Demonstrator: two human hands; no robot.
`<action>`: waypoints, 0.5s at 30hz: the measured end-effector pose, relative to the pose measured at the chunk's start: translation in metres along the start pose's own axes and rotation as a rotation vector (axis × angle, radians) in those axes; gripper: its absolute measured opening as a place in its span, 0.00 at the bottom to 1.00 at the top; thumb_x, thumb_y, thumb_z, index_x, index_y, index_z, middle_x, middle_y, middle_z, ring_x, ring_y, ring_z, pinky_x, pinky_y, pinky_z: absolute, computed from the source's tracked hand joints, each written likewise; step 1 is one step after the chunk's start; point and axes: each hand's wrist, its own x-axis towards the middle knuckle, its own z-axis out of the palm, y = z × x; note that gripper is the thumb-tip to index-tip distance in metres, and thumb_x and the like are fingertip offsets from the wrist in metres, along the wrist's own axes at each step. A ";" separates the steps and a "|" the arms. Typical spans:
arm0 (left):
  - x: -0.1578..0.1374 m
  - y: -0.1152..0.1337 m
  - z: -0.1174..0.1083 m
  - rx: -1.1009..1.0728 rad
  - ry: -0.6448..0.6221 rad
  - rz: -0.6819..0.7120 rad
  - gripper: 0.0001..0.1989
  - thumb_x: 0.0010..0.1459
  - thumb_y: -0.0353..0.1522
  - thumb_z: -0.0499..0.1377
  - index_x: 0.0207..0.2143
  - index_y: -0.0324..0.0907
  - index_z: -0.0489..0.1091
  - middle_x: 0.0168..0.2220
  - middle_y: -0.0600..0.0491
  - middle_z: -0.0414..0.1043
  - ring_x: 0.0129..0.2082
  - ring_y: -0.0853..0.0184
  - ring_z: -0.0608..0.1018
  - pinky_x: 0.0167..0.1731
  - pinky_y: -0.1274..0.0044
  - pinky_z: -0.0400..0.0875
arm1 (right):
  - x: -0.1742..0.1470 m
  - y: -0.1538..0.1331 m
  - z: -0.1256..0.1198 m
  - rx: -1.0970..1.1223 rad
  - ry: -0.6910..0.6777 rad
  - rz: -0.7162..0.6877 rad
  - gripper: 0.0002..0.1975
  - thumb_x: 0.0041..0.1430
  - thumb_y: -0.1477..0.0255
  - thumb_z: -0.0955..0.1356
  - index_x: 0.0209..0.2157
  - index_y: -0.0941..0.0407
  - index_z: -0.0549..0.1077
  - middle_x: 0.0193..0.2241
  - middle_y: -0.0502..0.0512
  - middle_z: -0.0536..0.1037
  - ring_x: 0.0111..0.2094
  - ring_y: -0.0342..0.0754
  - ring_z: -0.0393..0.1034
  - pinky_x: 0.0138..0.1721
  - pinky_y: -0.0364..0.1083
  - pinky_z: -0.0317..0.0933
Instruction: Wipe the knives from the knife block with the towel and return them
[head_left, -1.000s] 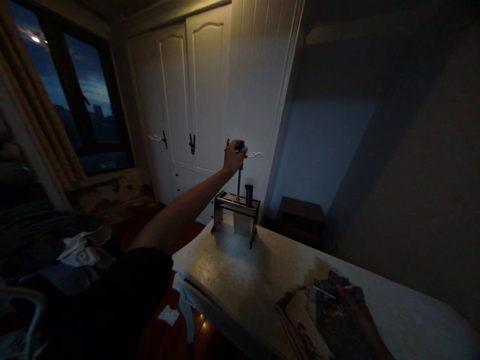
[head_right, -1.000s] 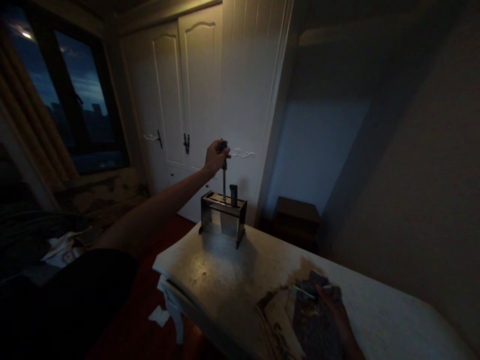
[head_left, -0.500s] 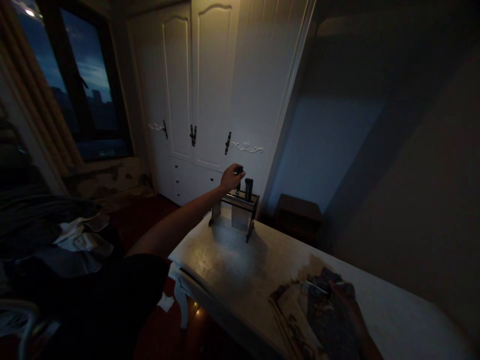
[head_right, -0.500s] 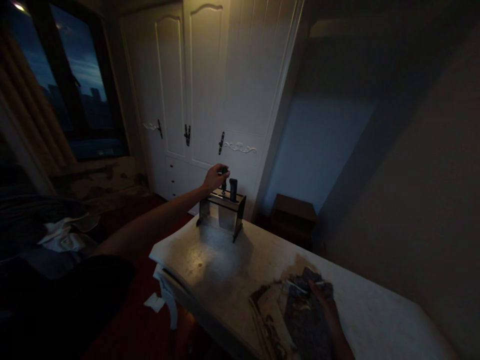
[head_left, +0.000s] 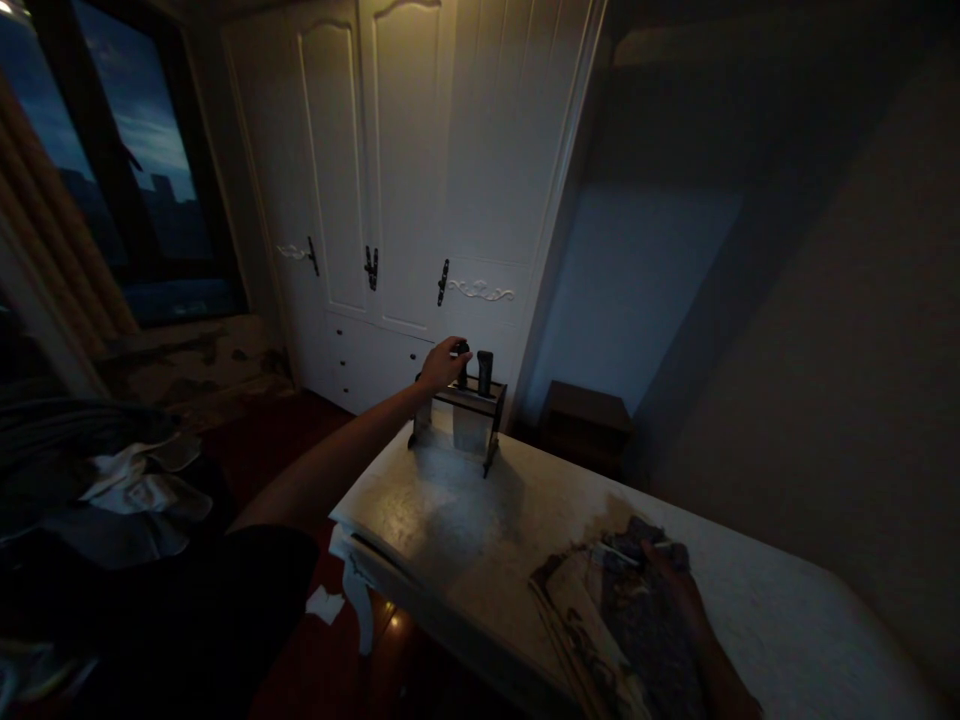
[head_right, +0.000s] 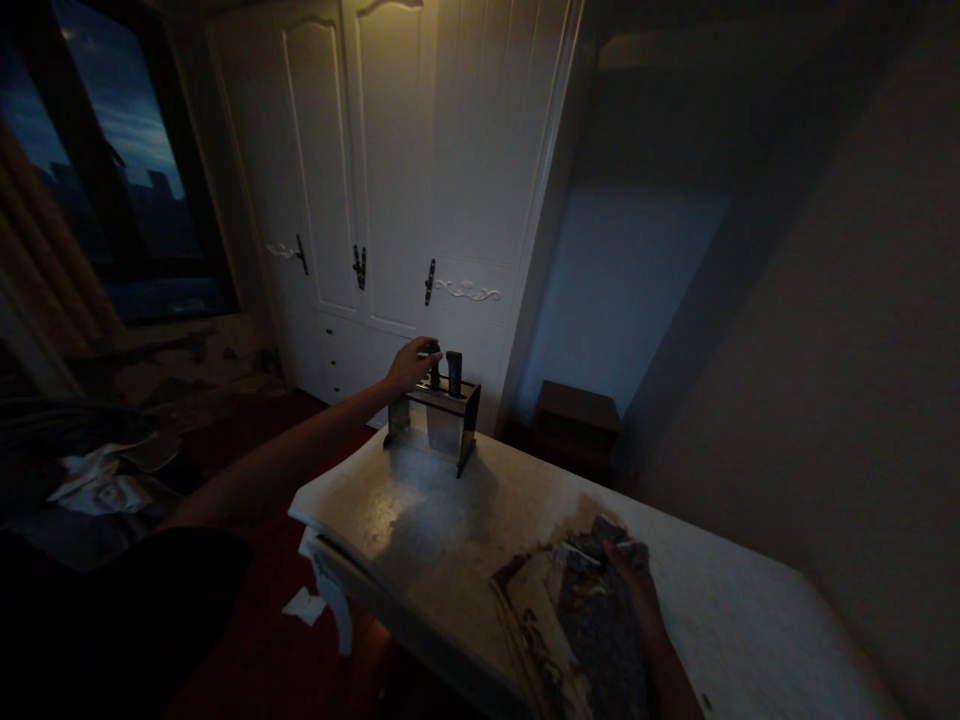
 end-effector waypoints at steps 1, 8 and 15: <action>-0.001 0.000 -0.001 0.034 0.014 0.024 0.16 0.50 0.30 0.62 0.44 0.42 0.69 0.40 0.48 0.74 0.39 0.62 0.75 0.42 0.69 0.71 | 0.000 -0.001 0.000 0.010 -0.008 0.009 0.22 0.30 0.60 0.77 0.29 0.57 0.75 0.20 0.52 0.78 0.31 0.56 0.76 0.27 0.46 0.70; -0.028 0.022 0.005 -0.042 0.451 0.119 0.20 0.49 0.23 0.56 0.47 0.39 0.64 0.45 0.46 0.69 0.43 0.64 0.72 0.48 0.70 0.66 | -0.003 0.002 0.008 0.203 -0.005 0.077 0.25 0.29 0.57 0.77 0.31 0.57 0.75 0.22 0.51 0.79 0.27 0.54 0.76 0.27 0.47 0.69; -0.134 0.086 0.056 -0.297 0.361 0.128 0.10 0.53 0.27 0.55 0.39 0.41 0.67 0.38 0.52 0.70 0.37 0.67 0.72 0.36 0.77 0.67 | -0.009 0.000 0.015 0.289 -0.024 -0.099 0.27 0.27 0.56 0.79 0.29 0.57 0.75 0.26 0.54 0.81 0.29 0.55 0.77 0.34 0.49 0.70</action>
